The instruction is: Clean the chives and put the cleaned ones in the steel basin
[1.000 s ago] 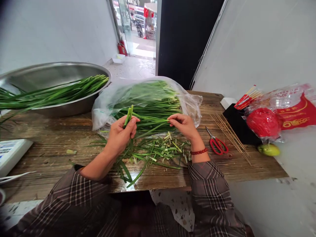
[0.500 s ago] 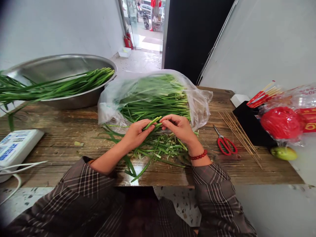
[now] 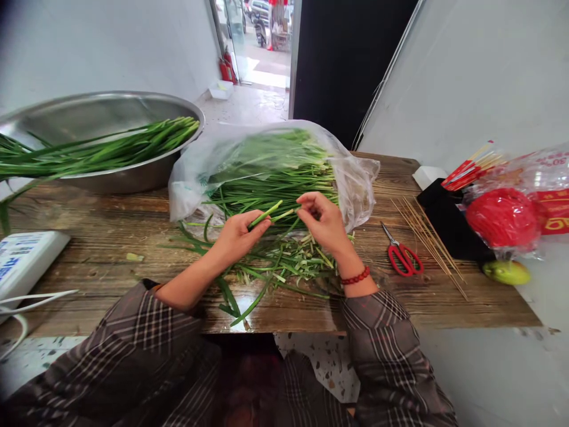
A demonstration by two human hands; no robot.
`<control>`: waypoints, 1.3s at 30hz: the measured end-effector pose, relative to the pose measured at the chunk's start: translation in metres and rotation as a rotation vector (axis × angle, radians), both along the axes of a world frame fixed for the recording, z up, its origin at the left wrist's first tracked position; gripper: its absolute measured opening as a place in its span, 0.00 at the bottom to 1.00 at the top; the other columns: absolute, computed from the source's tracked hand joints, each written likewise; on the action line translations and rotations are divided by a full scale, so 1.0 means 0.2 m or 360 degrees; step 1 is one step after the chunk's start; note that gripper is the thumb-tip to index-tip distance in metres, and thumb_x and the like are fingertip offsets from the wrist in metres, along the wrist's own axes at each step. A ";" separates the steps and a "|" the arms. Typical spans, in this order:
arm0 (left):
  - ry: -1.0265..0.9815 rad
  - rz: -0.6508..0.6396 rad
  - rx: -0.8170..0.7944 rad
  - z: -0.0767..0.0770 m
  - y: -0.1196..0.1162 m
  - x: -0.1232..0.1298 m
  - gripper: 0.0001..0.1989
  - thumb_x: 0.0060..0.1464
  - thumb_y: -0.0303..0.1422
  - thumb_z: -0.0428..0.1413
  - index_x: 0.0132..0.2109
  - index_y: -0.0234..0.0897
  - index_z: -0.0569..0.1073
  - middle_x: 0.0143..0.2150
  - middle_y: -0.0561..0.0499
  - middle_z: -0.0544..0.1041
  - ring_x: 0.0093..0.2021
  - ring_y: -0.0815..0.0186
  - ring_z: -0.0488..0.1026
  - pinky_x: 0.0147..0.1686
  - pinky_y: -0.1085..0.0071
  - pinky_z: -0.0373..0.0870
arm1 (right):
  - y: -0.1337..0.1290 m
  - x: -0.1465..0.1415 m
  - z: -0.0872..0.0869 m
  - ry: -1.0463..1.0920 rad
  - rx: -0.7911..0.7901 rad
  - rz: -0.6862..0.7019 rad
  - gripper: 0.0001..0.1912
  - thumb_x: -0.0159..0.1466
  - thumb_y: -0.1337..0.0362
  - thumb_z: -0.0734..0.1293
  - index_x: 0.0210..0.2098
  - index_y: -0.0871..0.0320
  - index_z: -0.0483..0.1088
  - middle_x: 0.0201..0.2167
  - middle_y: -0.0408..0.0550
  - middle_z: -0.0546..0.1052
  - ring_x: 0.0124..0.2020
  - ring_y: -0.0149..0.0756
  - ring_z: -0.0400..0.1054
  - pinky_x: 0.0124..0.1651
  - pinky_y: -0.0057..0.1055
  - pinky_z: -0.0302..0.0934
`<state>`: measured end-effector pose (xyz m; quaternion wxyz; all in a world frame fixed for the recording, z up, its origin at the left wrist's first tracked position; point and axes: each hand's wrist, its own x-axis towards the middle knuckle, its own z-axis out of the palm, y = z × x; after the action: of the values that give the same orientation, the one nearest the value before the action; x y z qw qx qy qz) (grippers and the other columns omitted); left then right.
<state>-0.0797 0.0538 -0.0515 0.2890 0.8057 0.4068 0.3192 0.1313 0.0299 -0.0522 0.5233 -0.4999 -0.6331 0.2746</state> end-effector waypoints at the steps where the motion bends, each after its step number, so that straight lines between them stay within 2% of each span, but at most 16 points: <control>1: 0.0001 0.0019 0.0003 0.00 0.01 0.00 0.15 0.60 0.37 0.48 0.28 0.35 0.68 0.25 0.55 0.67 0.29 0.70 0.63 0.31 0.73 0.57 | 0.00 0.03 0.01 0.0013 -0.0013 -0.0049 0.08 0.59 0.61 0.69 0.37 0.56 0.73 0.27 0.41 0.73 0.27 0.28 0.64 0.31 0.29 0.58; 3: -0.0009 0.0047 0.0009 0.00 0.01 -0.01 0.15 0.60 0.38 0.49 0.30 0.35 0.71 0.26 0.54 0.71 0.30 0.69 0.66 0.32 0.73 0.59 | -0.01 0.08 0.04 -0.0016 -0.0087 -0.0013 0.08 0.59 0.59 0.70 0.35 0.57 0.75 0.26 0.42 0.75 0.26 0.29 0.64 0.30 0.29 0.57; 6: -0.0034 0.0055 0.0037 -0.01 0.01 -0.01 0.15 0.60 0.38 0.49 0.32 0.34 0.74 0.28 0.53 0.74 0.31 0.68 0.68 0.33 0.73 0.60 | -0.04 0.10 0.09 -0.0239 -0.0194 0.0332 0.11 0.61 0.56 0.69 0.31 0.56 0.78 0.28 0.46 0.78 0.30 0.32 0.69 0.34 0.31 0.61; 8: -0.0043 0.0034 0.0060 -0.02 0.01 -0.01 0.16 0.60 0.39 0.49 0.32 0.34 0.75 0.29 0.53 0.75 0.32 0.67 0.69 0.33 0.73 0.60 | -0.05 0.09 0.10 -0.0344 -0.0144 0.0472 0.14 0.63 0.55 0.67 0.27 0.55 0.78 0.30 0.47 0.78 0.33 0.34 0.70 0.39 0.33 0.63; 10: -0.0034 0.0016 0.0070 -0.02 0.01 -0.01 0.16 0.61 0.39 0.49 0.33 0.34 0.75 0.30 0.52 0.75 0.32 0.67 0.69 0.33 0.73 0.60 | -0.05 0.06 0.10 -0.0338 -0.0013 0.0379 0.15 0.63 0.55 0.67 0.25 0.55 0.76 0.31 0.47 0.77 0.35 0.35 0.70 0.41 0.34 0.64; 13: 0.0000 -0.0019 0.0064 -0.02 0.00 -0.01 0.17 0.61 0.40 0.49 0.32 0.34 0.75 0.28 0.53 0.74 0.30 0.68 0.68 0.32 0.73 0.60 | -0.04 0.02 0.08 -0.0343 0.0157 0.0169 0.08 0.61 0.56 0.69 0.32 0.53 0.75 0.34 0.47 0.76 0.36 0.36 0.68 0.40 0.35 0.64; 15: 0.0015 -0.0063 0.0049 -0.02 0.00 -0.01 0.17 0.61 0.40 0.49 0.32 0.34 0.75 0.26 0.54 0.73 0.29 0.69 0.67 0.31 0.74 0.60 | -0.04 0.00 0.05 -0.0424 0.0235 0.0165 0.08 0.61 0.57 0.70 0.37 0.52 0.75 0.37 0.48 0.76 0.39 0.38 0.69 0.42 0.37 0.65; 18: 0.0012 -0.0091 0.0050 -0.02 0.01 -0.01 0.17 0.61 0.40 0.49 0.32 0.34 0.76 0.26 0.54 0.73 0.29 0.68 0.68 0.31 0.74 0.61 | -0.04 -0.03 0.04 -0.0488 0.0270 0.0205 0.05 0.62 0.59 0.69 0.35 0.52 0.76 0.34 0.47 0.77 0.39 0.38 0.70 0.44 0.38 0.64; 23: 0.0057 -0.0078 0.0220 -0.04 0.00 -0.01 0.14 0.62 0.38 0.50 0.37 0.36 0.77 0.34 0.50 0.78 0.34 0.65 0.73 0.35 0.72 0.64 | -0.03 -0.06 0.01 -0.0333 0.0129 0.0091 0.08 0.62 0.60 0.68 0.28 0.55 0.74 0.28 0.45 0.75 0.31 0.34 0.66 0.35 0.33 0.59; 27: 0.0359 -0.0102 0.0551 -0.04 -0.03 -0.01 0.11 0.62 0.34 0.50 0.41 0.37 0.76 0.35 0.47 0.77 0.37 0.62 0.72 0.36 0.70 0.64 | -0.01 -0.09 -0.04 -0.0158 -0.0108 0.0043 0.10 0.61 0.58 0.66 0.27 0.57 0.72 0.26 0.43 0.73 0.29 0.32 0.64 0.33 0.31 0.57; 30: 0.0523 -0.0134 0.0699 -0.03 -0.03 -0.02 0.11 0.61 0.31 0.49 0.43 0.38 0.76 0.34 0.47 0.75 0.38 0.61 0.72 0.37 0.68 0.65 | 0.00 -0.09 -0.06 0.0087 -0.0250 -0.0016 0.14 0.61 0.53 0.66 0.27 0.57 0.70 0.24 0.42 0.72 0.27 0.30 0.63 0.32 0.29 0.57; 35: 0.0453 -0.0055 0.0703 -0.04 -0.01 -0.04 0.11 0.62 0.33 0.49 0.44 0.37 0.75 0.36 0.46 0.76 0.37 0.61 0.72 0.37 0.68 0.64 | 0.02 -0.01 -0.03 0.0463 -0.0240 -0.0219 0.20 0.57 0.44 0.69 0.28 0.55 0.70 0.21 0.40 0.68 0.21 0.27 0.58 0.25 0.26 0.55; 37: 0.0292 0.0028 0.0619 -0.04 0.00 -0.03 0.11 0.63 0.35 0.48 0.44 0.37 0.74 0.36 0.47 0.76 0.36 0.63 0.71 0.37 0.69 0.64 | 0.01 0.03 0.00 0.0400 -0.0208 -0.0186 0.21 0.58 0.43 0.68 0.26 0.56 0.70 0.18 0.40 0.67 0.20 0.27 0.58 0.24 0.27 0.54; 39: 0.0086 0.0088 0.0467 -0.04 0.00 -0.03 0.11 0.63 0.36 0.47 0.41 0.37 0.73 0.33 0.49 0.75 0.34 0.65 0.71 0.36 0.70 0.65 | -0.01 0.04 0.04 0.0187 -0.0201 -0.0063 0.23 0.61 0.44 0.65 0.23 0.56 0.71 0.17 0.41 0.68 0.20 0.27 0.59 0.25 0.28 0.56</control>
<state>-0.0859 0.0545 -0.0594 0.1483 0.8360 0.3854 0.3613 0.1391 0.0270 -0.0448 0.5323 -0.5273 -0.5728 0.3324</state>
